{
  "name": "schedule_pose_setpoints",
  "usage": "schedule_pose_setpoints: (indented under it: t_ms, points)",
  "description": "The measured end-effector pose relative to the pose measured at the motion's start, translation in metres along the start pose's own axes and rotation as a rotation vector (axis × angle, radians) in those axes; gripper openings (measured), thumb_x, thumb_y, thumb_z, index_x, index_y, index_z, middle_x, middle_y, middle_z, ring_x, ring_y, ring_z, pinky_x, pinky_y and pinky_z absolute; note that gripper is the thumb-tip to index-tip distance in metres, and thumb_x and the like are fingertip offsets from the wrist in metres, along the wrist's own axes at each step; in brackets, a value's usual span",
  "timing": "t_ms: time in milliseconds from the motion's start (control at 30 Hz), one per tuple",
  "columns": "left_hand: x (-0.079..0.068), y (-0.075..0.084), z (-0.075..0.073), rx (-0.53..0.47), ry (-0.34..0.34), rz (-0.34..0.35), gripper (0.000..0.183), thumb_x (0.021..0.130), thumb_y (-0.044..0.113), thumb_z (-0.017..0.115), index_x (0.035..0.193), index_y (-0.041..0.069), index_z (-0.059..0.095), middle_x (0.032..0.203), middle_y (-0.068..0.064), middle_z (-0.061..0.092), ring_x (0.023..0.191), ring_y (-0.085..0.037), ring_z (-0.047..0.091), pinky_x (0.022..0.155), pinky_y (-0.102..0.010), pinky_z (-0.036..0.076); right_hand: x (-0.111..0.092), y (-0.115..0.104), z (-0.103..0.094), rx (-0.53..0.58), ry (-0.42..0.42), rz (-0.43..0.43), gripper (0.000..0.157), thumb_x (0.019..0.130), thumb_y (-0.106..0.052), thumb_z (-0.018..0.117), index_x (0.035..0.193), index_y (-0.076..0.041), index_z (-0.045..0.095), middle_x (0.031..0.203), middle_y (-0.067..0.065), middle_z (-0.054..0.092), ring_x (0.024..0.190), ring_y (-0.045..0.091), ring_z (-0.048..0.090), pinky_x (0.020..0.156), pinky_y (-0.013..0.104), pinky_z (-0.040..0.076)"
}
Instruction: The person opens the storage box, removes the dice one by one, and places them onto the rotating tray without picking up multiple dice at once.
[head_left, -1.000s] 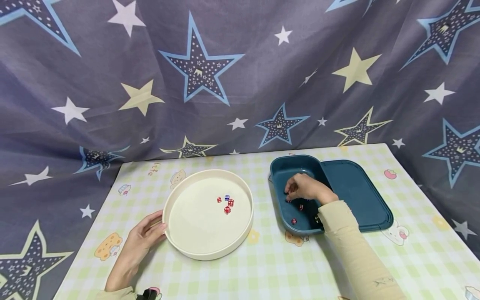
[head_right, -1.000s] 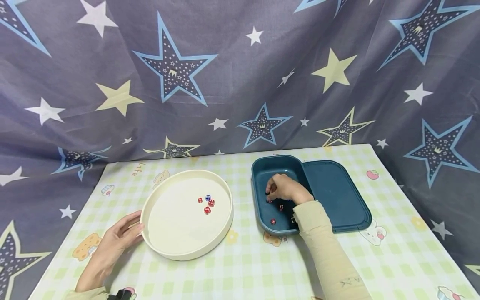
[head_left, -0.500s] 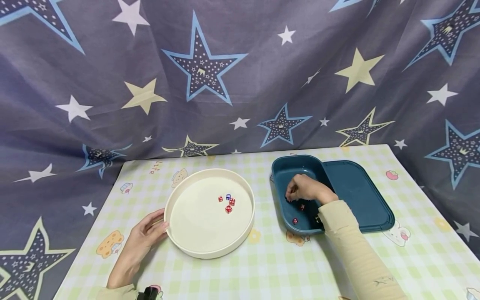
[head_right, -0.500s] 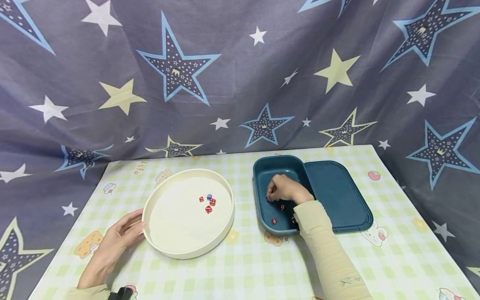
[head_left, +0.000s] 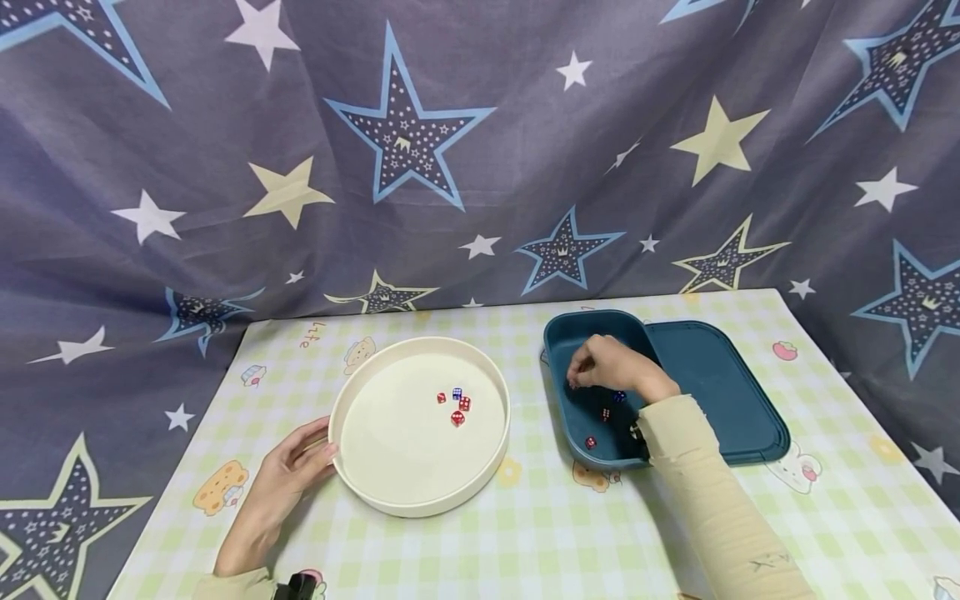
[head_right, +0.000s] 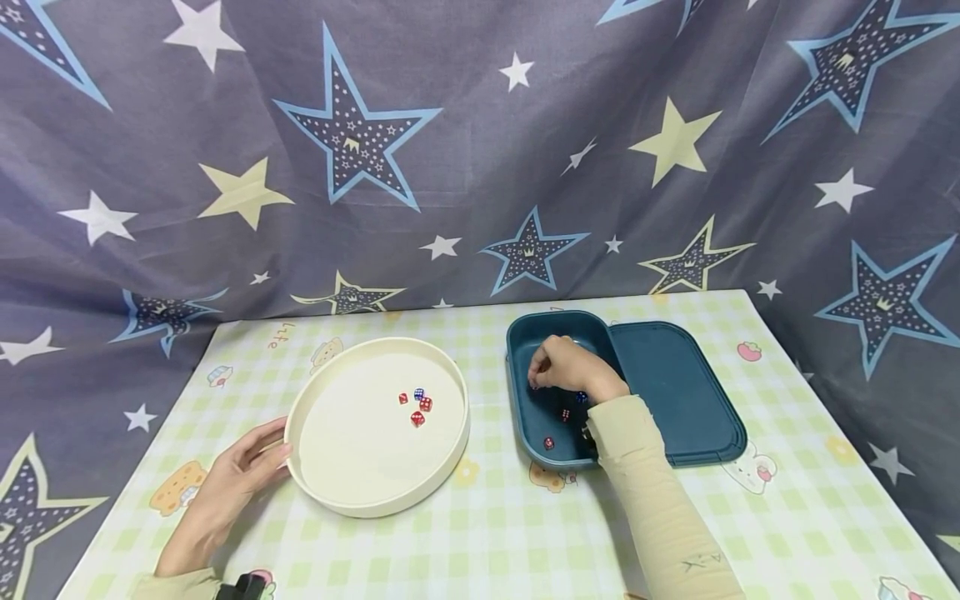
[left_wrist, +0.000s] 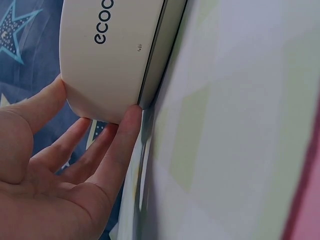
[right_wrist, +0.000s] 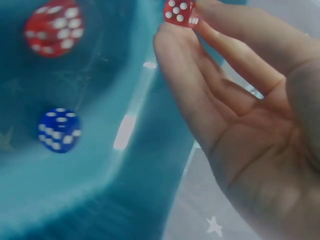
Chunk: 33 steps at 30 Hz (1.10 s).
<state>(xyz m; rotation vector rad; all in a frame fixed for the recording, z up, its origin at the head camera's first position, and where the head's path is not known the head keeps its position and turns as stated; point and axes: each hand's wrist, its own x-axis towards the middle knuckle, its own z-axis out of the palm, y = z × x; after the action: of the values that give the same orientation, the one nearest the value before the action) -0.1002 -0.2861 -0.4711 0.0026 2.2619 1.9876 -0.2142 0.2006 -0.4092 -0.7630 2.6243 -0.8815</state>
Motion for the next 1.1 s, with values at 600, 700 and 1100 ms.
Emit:
schedule_pose_setpoints:
  t_ms: [600, 700, 1100]
  points:
    - [-0.001, -0.001, 0.000, -0.005, -0.006, 0.011, 0.061, 0.099, 0.014, 0.062, 0.149, -0.007, 0.033, 0.133, 0.000, 0.053, 0.113, 0.000, 0.061, 0.093, -0.023, 0.058, 0.007, -0.034, -0.019, -0.027, 0.101, 0.002, 0.009, 0.092, -0.007, 0.070, 0.097, -0.006, 0.077, 0.092, 0.003, 0.074, 0.080, 0.014, 0.068, 0.076, 0.033, 0.062]
    - [-0.001, -0.001, 0.000, -0.005, -0.006, 0.015, 0.061, 0.099, 0.014, 0.062, 0.149, -0.007, 0.033, 0.133, 0.001, 0.053, 0.113, 0.000, 0.061, 0.093, -0.023, 0.058, 0.009, -0.038, -0.019, -0.038, 0.111, -0.013, 0.009, 0.092, -0.007, 0.070, 0.098, -0.006, 0.077, 0.091, 0.003, 0.074, 0.079, 0.013, 0.068, 0.095, 0.043, 0.058]
    - [0.000, -0.002, -0.001, -0.011, 0.001, 0.016, 0.060, 0.099, 0.014, 0.062, 0.149, -0.006, 0.034, 0.133, 0.000, 0.053, 0.113, 0.000, 0.062, 0.093, -0.023, 0.058, 0.019, -0.060, -0.019, -0.005, 0.148, -0.035, 0.008, 0.093, -0.009, 0.070, 0.097, -0.007, 0.077, 0.093, 0.005, 0.074, 0.080, 0.015, 0.067, 0.072, 0.030, 0.061]
